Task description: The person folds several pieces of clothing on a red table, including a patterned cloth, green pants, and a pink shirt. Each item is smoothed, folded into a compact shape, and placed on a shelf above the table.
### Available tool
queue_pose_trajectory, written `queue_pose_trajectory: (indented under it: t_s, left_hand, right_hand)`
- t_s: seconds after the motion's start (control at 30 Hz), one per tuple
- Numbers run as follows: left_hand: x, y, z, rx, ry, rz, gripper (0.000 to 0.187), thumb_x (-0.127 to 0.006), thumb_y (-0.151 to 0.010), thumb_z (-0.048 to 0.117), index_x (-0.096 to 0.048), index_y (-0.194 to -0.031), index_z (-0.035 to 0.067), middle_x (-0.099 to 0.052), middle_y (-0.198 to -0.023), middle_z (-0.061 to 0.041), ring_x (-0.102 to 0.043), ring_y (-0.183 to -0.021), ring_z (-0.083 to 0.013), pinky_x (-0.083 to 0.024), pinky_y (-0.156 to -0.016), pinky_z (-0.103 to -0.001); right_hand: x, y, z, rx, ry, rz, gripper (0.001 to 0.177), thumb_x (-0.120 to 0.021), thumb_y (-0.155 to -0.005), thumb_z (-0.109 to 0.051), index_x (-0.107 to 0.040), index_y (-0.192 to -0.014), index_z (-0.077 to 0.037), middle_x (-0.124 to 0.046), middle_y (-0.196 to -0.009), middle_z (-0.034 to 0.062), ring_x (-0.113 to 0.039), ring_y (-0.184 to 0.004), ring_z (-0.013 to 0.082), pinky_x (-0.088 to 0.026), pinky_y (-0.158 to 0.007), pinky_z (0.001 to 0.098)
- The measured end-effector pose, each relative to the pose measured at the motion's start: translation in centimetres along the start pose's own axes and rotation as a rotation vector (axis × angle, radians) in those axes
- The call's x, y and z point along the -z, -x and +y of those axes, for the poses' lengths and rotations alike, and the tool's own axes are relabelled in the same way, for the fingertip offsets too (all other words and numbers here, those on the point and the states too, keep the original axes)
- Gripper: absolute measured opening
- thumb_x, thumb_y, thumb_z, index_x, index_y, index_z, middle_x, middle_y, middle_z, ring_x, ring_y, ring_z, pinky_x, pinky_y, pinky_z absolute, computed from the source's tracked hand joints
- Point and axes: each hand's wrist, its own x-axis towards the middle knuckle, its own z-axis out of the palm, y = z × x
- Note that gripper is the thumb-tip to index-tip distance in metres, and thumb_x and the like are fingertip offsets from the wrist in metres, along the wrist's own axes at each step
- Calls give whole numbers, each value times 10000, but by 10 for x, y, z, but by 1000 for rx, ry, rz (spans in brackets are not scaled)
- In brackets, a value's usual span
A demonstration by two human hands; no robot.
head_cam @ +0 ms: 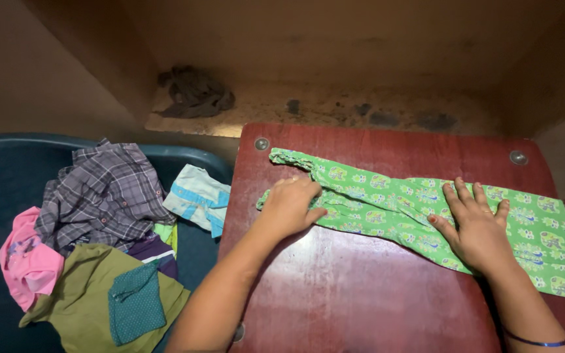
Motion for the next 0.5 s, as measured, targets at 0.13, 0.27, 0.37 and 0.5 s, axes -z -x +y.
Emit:
queue_pose_trajectory:
  t_s: [0.13, 0.27, 0.37, 0.5]
  left_hand:
    - [-9, -1, -10, -10, 36, 59, 218, -736, -856, 282, -655, -939, 97, -692, -924, -128, -646, -946, -362, -479, -843, -494]
    - [-5, -2, -13, 60, 17, 68, 203, -719, -857, 257, -647, -984, 115, -704, -870, -128, -656, -908, -370, -461, -801, -508]
    - [-6, -5, -9, 181, 32, -52, 243, -674, -872, 232, -620, -1075, 110, -692, -838, -164, -663, -862, -393, -461, -809, -517]
    - [-7, -5, -8, 110, 26, -59, 265, -608, -846, 170, -688, -1098, 144, -712, -833, -170, -686, -859, -376, -470, -832, -503]
  right_hand:
    - [0, -1, 1, 8, 5, 3, 813, -481, -900, -649, -393, -1558, -180, -294, -1659, 92, -223, -1524, 354, -80, -1153, 718]
    - [-1, 0, 1, 13, -9, 10, 808, -487, -899, -641, -398, -1555, -177, -296, -1663, 94, -227, -1529, 354, -85, -1157, 716]
    - [1, 0, 0, 9, -2, 8, 806, -491, -901, -642, -401, -1553, -176, -299, -1660, 96, -227, -1532, 355, -89, -1159, 713]
    - [2, -1, -1, 15, 1, 11, 802, -495, -904, -637, -404, -1554, -176, -304, -1656, 102, -231, -1527, 359, -94, -1155, 715]
